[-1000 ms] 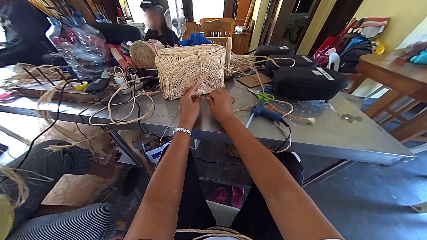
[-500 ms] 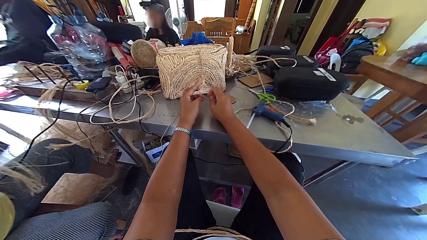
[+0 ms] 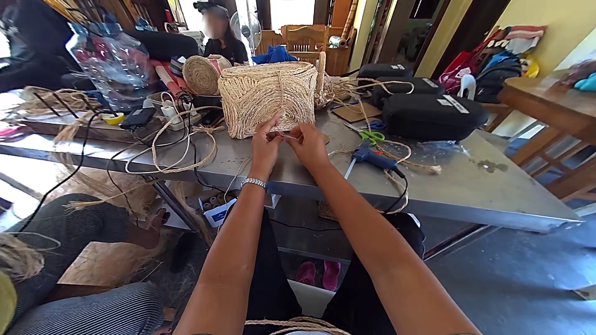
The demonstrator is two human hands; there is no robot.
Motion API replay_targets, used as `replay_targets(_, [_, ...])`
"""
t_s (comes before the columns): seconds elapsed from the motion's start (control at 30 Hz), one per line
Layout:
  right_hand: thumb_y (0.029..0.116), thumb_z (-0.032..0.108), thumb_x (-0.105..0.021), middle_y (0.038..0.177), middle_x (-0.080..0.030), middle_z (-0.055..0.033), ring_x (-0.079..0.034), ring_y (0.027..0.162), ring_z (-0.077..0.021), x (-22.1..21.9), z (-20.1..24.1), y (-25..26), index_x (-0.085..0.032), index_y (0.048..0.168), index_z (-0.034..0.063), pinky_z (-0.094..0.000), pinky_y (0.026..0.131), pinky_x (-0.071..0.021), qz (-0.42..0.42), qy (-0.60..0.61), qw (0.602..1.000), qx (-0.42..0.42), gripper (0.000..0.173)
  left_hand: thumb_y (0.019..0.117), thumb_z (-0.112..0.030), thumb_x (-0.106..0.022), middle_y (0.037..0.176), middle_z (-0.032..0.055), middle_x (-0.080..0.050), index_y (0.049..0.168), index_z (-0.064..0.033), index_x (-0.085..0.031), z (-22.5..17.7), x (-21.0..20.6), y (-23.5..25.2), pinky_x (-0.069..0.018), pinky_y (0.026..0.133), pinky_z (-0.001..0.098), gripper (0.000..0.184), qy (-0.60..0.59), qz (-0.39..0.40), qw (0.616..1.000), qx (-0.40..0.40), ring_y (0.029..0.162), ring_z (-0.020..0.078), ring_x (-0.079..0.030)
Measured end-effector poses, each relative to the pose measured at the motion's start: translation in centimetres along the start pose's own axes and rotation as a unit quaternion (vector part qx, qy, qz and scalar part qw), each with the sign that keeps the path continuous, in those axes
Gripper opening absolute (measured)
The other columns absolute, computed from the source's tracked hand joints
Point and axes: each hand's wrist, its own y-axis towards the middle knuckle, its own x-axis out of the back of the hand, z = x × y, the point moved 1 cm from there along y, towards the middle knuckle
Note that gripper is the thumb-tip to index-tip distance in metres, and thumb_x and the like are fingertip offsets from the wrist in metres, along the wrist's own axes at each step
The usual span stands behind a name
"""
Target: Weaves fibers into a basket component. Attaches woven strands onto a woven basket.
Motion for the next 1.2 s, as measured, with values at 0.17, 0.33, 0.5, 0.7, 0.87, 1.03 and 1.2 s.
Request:
replay_targets(0.17, [0.0926,0.016,-0.075,0.111,-0.071,-0.0115,-0.066,0.108,-0.0323,0.09,0.3,0.08,-0.066,0.124,0.0082,-0.0617,0.098,-0.0453,0.022,-0.086,0.995,0.044,0.034,0.0944,0.003,-0.063,0.139,0.0135,-0.055,0.144,-0.0115,-0.058,0.16,-0.06,0.11,-0.0582,0.087,0.0322,0.052,0.018,0.011,1.0,-0.001,0.098,0.0158,-0.067])
replay_targets(0.33, [0.0967,0.015,-0.068,0.103,-0.074,-0.0094,-0.069,0.1,-0.0276,-0.12,0.67,-0.22,-0.075,0.107,0.0106,-0.057,0.097,-0.0459,0.003,-0.128,0.988,0.085,0.013,0.0924,0.005,-0.062,0.138,0.0136,-0.057,0.144,-0.0097,-0.059,0.33,-0.09,0.13,-0.0575,0.088,0.0322,0.053,0.028,0.02,0.999,-0.01,0.099,0.0159,-0.067])
replay_targets(0.5, [0.0963,0.019,-0.07,0.095,-0.074,-0.008,-0.07,0.094,-0.0247,-0.18,0.39,-0.35,-0.077,0.097,0.0085,-0.0537,0.095,-0.0477,-0.042,-0.124,0.987,0.092,0.013,0.0925,0.005,-0.063,0.137,0.013,-0.057,0.144,-0.0098,-0.059,0.19,-0.13,0.06,-0.0577,0.088,0.0314,0.054,0.023,0.02,1.0,-0.004,0.099,0.0153,-0.067])
replay_targets(0.7, [0.0964,0.02,-0.071,0.092,-0.073,-0.0097,-0.07,0.09,-0.0252,-0.07,0.19,-0.37,-0.078,0.096,0.0064,-0.0524,0.092,-0.0507,-0.045,-0.085,0.993,0.07,0.016,0.0927,0.003,-0.063,0.136,0.0136,-0.058,0.143,-0.0076,-0.059,0.13,-0.1,0.06,-0.0586,0.088,0.0321,0.051,0.024,0.015,0.999,-0.015,0.099,0.0161,-0.068])
replay_targets(0.87, [0.0985,0.019,-0.068,0.093,-0.072,-0.0129,-0.071,0.089,-0.0259,-0.16,0.04,-0.29,-0.077,0.096,0.0029,-0.0441,0.084,-0.0586,-0.035,-0.053,0.996,0.059,0.018,0.0921,0.004,-0.064,0.137,0.014,-0.057,0.143,-0.0076,-0.059,0.03,-0.09,0.0,-0.0587,0.088,0.0318,0.052,-0.002,0.014,1.0,-0.008,0.099,0.0166,-0.068])
replay_targets(1.03, [0.102,0.02,-0.063,0.09,-0.07,-0.0156,-0.07,0.087,-0.0266,-0.35,0.02,-0.25,-0.074,0.092,-0.0015,-0.0422,0.082,-0.0579,-0.038,-0.043,0.997,0.058,0.026,0.0921,0.004,-0.063,0.137,0.0141,-0.057,0.144,-0.0078,-0.058,0.24,-0.1,0.05,-0.0584,0.09,0.0336,0.053,0.002,0.024,1.0,-0.002,0.101,0.0177,-0.067])
replay_targets(1.2, [0.1082,0.021,-0.051,0.098,-0.072,-0.0177,-0.071,0.096,-0.0303,-0.47,-0.19,-0.06,-0.071,0.1,-0.0029,-0.0475,0.09,-0.057,-0.007,-0.036,0.999,-0.005,0.033,0.0927,0.003,-0.063,0.137,0.0138,-0.057,0.143,-0.0069,-0.058,0.12,-0.21,0.05,-0.0583,0.092,0.0346,0.052,-0.001,0.031,0.999,-0.005,0.103,0.0186,-0.068])
